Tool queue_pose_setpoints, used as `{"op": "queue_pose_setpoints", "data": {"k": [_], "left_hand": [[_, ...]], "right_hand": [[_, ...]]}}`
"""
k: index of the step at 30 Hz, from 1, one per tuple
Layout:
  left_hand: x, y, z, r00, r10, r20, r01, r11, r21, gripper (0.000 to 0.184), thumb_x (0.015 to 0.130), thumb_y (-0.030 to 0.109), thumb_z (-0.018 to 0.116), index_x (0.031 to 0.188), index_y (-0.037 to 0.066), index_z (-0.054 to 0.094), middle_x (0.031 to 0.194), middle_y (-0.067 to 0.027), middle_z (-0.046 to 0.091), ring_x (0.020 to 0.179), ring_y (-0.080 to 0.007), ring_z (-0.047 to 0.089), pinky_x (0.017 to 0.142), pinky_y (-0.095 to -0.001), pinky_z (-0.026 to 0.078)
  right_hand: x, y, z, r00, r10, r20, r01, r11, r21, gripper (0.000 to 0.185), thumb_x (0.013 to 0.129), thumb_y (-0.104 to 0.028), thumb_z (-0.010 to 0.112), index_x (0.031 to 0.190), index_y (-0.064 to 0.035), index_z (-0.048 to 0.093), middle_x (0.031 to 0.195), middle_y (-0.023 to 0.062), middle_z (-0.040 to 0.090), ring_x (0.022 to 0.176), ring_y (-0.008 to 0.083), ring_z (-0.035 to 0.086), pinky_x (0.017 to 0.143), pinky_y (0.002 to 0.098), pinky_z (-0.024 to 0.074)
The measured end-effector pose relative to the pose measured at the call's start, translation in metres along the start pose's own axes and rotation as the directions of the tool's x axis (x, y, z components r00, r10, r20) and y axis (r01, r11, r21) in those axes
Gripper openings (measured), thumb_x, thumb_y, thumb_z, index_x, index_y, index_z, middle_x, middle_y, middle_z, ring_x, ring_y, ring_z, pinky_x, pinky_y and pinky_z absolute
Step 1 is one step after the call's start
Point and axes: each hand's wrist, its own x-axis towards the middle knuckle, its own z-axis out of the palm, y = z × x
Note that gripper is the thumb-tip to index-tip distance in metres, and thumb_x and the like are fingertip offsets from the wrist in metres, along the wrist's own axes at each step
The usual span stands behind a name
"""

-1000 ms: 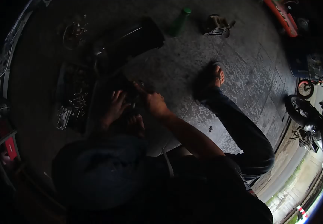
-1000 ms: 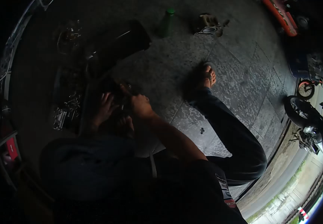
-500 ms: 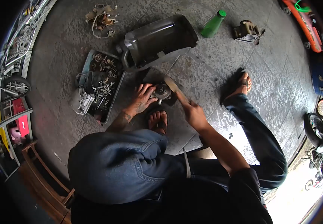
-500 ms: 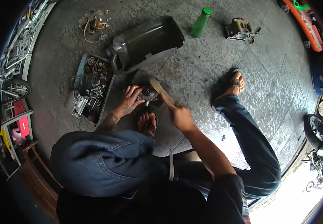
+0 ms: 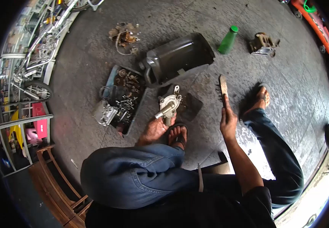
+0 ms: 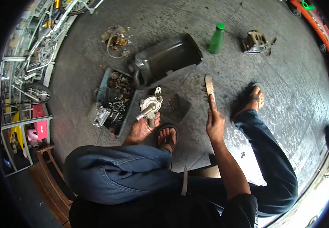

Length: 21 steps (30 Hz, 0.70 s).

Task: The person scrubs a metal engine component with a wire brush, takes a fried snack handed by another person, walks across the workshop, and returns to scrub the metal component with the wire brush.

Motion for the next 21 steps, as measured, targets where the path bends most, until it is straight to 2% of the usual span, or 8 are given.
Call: {"op": "queue_pose_setpoints", "data": {"k": [3, 4, 5, 10, 17, 19, 20, 21], "left_hand": [[-0.003, 0.026, 0.07, 0.982, 0.109, 0.153, -0.052, 0.94, -0.338, 0.064, 0.088, 0.039, 0.061, 0.132, -0.001, 0.037, 0.111, -0.0089, 0.047, 0.092, -0.0187, 0.048, 0.082, -0.032, 0.037], [-0.004, 0.034, 0.082, 0.989, 0.105, 0.101, -0.077, 0.965, -0.252, 0.079, 0.082, 0.052, 0.062, 0.135, 0.0, 0.034, 0.106, -0.0071, 0.044, 0.086, -0.017, 0.043, 0.077, -0.0305, 0.033], [-0.004, 0.038, 0.087, 0.989, 0.107, 0.097, -0.08, 0.966, -0.247, 0.079, 0.082, 0.052, 0.062, 0.135, 0.0, 0.034, 0.106, -0.0071, 0.044, 0.086, -0.017, 0.043, 0.077, -0.0305, 0.033], [0.0, 0.035, 0.075, 0.965, 0.135, 0.226, -0.053, 0.94, -0.336, 0.073, 0.086, 0.047, 0.06, 0.136, 0.0, 0.034, 0.115, -0.0095, 0.047, 0.096, -0.0189, 0.048, 0.084, -0.0317, 0.037], [-0.005, 0.027, 0.067, 0.952, 0.305, -0.038, -0.299, 0.948, 0.109, 0.066, 0.09, 0.041, 0.057, 0.135, -0.001, 0.034, 0.123, -0.0119, 0.047, 0.105, -0.0205, 0.05, 0.091, -0.0319, 0.039], [-0.003, 0.026, 0.066, 0.894, 0.444, -0.065, -0.408, 0.865, 0.292, 0.051, 0.094, 0.022, 0.052, 0.136, 0.0, 0.033, 0.124, -0.0128, 0.048, 0.112, -0.0177, 0.048, 0.093, -0.0285, 0.038], [-0.008, 0.025, 0.058, 0.883, 0.461, -0.09, -0.389, 0.826, 0.408, 0.049, 0.095, 0.016, 0.05, 0.137, -0.001, 0.03, 0.126, -0.0131, 0.046, 0.114, -0.0197, 0.046, 0.096, -0.0303, 0.036], [-0.008, 0.029, 0.064, 0.882, 0.463, -0.088, -0.392, 0.824, 0.409, 0.049, 0.095, 0.016, 0.05, 0.137, -0.001, 0.03, 0.126, -0.0131, 0.046, 0.114, -0.0197, 0.046, 0.096, -0.0303, 0.036]], "right_hand": [[0.001, -0.008, 0.003, 0.994, -0.096, -0.058, 0.099, 0.994, 0.04, 0.05, 0.09, 0.001, 0.048, 0.139, -0.0131, 0.042, 0.111, 0.0222, 0.061, 0.078, 0.0326, 0.062, 0.074, 0.0372, 0.0488], [0.0, -0.013, 0.0, 1.0, 0.012, 0.014, -0.013, 0.997, 0.078, 0.05, 0.091, 0.0, 0.048, 0.138, -0.0129, 0.043, 0.115, 0.0217, 0.06, 0.081, 0.0324, 0.063, 0.076, 0.0369, 0.0487], [0.0, -0.016, -0.002, 0.989, 0.118, 0.09, -0.128, 0.986, 0.105, 0.049, 0.091, 0.0, 0.048, 0.138, -0.0128, 0.043, 0.118, 0.0212, 0.059, 0.084, 0.0322, 0.064, 0.077, 0.0366, 0.0487], [0.001, -0.021, -0.001, 0.999, 0.038, 0.009, -0.039, 0.991, 0.128, 0.047, 0.092, -0.001, 0.047, 0.138, -0.0114, 0.043, 0.123, 0.0177, 0.057, 0.087, 0.0315, 0.064, 0.079, 0.0362, 0.0484], [0.003, -0.036, -0.003, 0.998, 0.025, 0.058, -0.036, 0.983, 0.182, 0.048, 0.09, 0.001, 0.047, 0.137, -0.0101, 0.044, 0.126, 0.0176, 0.055, 0.099, 0.0336, 0.062, 0.085, 0.0359, 0.0468], [0.005, -0.045, -0.005, 0.981, 0.129, 0.142, -0.159, 0.962, 0.221, 0.047, 0.09, 0.001, 0.047, 0.136, -0.0096, 0.044, 0.127, 0.0169, 0.055, 0.104, 0.0341, 0.061, 0.086, 0.0355, 0.0463], [0.004, -0.039, -0.001, 0.99, 0.076, 0.12, -0.099, 0.975, 0.198, 0.048, 0.091, 0.001, 0.043, 0.138, -0.0059, 0.041, 0.131, 0.0159, 0.053, 0.093, 0.0207, 0.063, 0.082, 0.0294, 0.0448], [0.002, -0.036, 0.001, 0.99, 0.074, 0.118, -0.096, 0.975, 0.199, 0.048, 0.091, 0.001, 0.043, 0.138, -0.0059, 0.041, 0.131, 0.0159, 0.053, 0.093, 0.0207, 0.063, 0.082, 0.0294, 0.0448]]}}
